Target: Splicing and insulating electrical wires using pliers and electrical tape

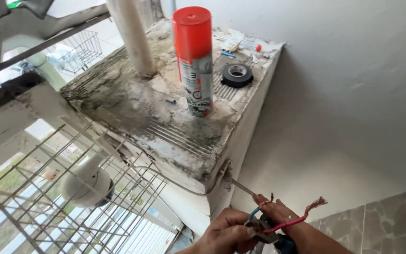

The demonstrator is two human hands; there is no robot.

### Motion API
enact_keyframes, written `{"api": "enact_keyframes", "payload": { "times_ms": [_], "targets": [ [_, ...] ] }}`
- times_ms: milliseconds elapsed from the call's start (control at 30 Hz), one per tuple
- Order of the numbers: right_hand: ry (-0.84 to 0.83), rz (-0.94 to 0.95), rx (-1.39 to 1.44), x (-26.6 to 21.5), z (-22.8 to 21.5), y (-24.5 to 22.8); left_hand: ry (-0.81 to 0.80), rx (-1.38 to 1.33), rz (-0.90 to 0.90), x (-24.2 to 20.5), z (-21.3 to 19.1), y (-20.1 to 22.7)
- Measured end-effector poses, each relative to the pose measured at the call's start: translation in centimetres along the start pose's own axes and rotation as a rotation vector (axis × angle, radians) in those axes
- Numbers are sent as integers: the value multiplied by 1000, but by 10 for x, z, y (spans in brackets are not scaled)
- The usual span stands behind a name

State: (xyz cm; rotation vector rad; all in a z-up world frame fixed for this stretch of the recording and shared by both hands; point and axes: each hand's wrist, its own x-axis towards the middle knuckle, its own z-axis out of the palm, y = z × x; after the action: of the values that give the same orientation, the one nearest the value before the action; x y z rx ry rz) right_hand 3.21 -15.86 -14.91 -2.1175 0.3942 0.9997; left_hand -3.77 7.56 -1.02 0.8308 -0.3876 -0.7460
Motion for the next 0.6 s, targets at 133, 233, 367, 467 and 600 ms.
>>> {"api": "enact_keyframes", "payload": {
  "times_ms": [133, 233, 367, 467, 600],
  "targets": [
    [-73, -121, 81, -24, 9, -25, -2, 9, 0, -4, -10, -9],
    [-46, 33, 685, -123, 13, -85, 0, 78, -26, -9, -8, -2],
    [33, -937, -210, -170, -16, -46, -70, 253, -179, -19, 6, 22],
    [-16, -1104, -485, -155, -17, -39, -152, 460, 44, -17, -29, -40],
    [-209, -981, -486, -92, 20, 22, -172, 369, 97, -30, -20, -53]
  ]
}}
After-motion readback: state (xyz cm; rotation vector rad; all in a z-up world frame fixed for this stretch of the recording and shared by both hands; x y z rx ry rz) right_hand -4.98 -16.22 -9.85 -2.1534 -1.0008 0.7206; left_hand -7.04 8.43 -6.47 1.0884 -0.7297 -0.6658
